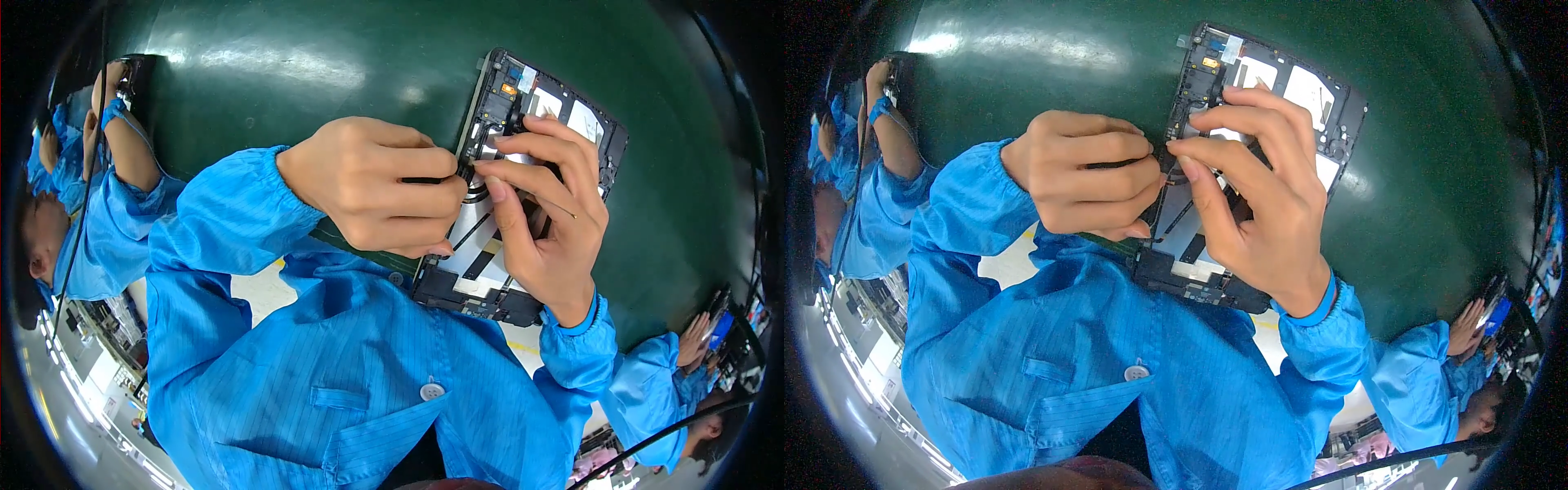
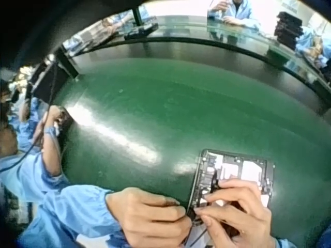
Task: The person assembles electronic tablets on an assembly line by connecting internal cables and routing wires by hand, then placing each tablet back onto the conveyor belt.
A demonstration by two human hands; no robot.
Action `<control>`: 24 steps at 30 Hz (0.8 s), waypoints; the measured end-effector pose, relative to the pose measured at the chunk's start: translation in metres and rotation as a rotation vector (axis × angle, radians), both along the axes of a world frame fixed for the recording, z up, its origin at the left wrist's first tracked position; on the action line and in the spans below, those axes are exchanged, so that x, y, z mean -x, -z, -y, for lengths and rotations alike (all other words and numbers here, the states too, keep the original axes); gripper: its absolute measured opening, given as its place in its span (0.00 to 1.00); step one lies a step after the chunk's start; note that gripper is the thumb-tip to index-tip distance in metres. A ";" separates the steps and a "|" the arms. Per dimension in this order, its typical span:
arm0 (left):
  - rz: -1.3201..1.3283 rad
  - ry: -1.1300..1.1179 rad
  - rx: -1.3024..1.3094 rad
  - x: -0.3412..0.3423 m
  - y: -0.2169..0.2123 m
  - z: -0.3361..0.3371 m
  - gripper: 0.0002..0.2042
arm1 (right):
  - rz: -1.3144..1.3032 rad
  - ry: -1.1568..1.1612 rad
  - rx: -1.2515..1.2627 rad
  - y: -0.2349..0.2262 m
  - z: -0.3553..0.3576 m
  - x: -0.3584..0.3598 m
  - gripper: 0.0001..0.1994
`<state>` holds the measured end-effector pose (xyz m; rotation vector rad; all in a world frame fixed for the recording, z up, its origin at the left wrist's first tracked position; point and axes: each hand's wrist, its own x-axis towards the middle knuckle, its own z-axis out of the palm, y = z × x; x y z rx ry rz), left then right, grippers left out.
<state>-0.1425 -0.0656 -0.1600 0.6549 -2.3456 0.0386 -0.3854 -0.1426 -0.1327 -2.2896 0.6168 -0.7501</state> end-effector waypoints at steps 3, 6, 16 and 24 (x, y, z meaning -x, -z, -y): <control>-0.033 0.028 -0.004 -0.001 0.003 0.004 0.17 | -0.006 0.004 -0.001 0.001 0.001 0.001 0.10; -0.002 0.073 0.000 -0.004 0.003 0.007 0.16 | 0.003 0.005 -0.001 0.003 -0.001 0.000 0.11; 0.063 0.034 0.059 -0.012 -0.003 0.010 0.15 | -0.026 0.034 0.037 -0.003 0.004 -0.002 0.13; 0.094 0.023 0.018 -0.013 -0.003 0.011 0.14 | -0.081 0.079 0.038 -0.003 0.004 -0.001 0.19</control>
